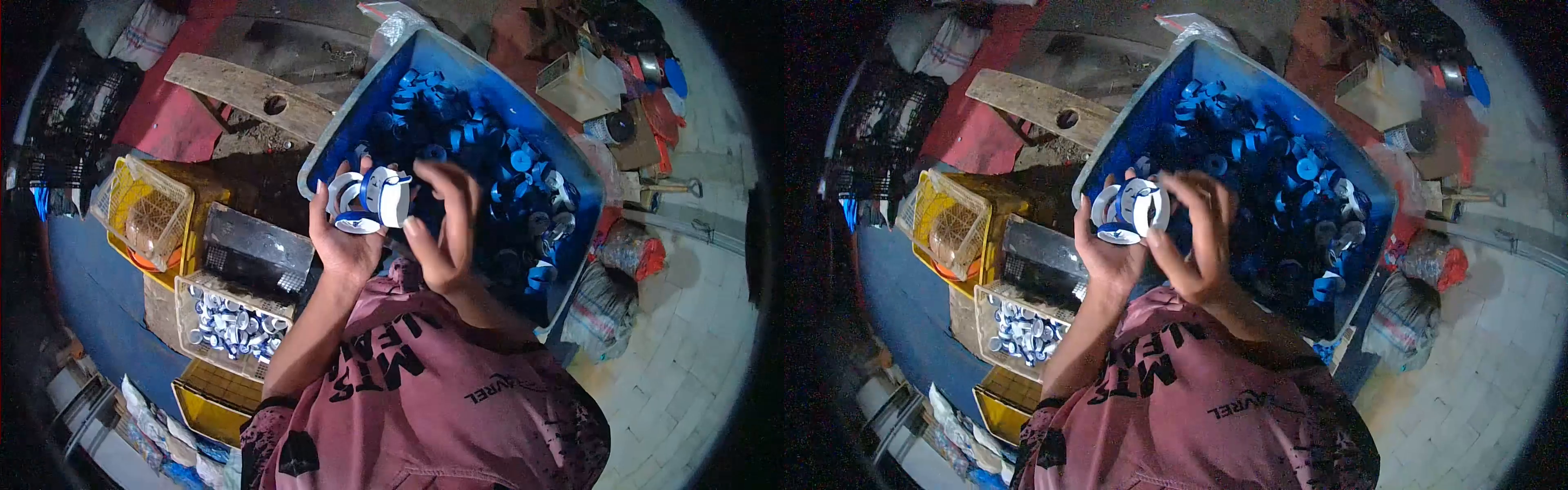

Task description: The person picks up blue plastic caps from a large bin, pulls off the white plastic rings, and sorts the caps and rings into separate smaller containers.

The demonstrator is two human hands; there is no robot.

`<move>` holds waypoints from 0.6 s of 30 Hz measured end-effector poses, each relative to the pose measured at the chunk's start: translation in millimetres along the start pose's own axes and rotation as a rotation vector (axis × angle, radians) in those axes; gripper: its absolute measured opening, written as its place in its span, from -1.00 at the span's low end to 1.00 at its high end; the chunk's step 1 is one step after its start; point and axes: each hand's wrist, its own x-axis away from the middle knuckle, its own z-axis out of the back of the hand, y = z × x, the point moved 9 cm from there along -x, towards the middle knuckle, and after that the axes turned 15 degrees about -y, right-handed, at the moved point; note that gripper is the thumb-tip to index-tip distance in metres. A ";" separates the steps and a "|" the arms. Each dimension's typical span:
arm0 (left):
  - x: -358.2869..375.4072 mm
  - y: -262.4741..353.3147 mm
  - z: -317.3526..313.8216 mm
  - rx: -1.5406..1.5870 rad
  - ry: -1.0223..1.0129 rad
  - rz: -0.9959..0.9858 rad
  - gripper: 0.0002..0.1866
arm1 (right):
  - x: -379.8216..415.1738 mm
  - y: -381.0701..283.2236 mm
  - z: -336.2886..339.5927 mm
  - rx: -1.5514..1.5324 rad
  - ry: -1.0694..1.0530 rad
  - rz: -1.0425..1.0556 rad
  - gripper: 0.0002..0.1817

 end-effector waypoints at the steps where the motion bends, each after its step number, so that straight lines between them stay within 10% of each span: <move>1: 1.9 -1.0 -2.2 0.015 -0.006 0.011 -0.41 | 0.1 27.1 -14.0 -0.230 -0.035 -0.055 -0.28; 4: 14.0 8.4 3.0 -0.058 -0.017 -0.006 -0.39 | 3.4 54.7 -65.3 -0.840 -0.082 -0.152 -0.16; 18: 163.4 118.2 64.2 -0.110 0.188 -0.513 -0.32 | 28.7 -19.5 -242.7 -0.950 -0.833 -0.249 -0.09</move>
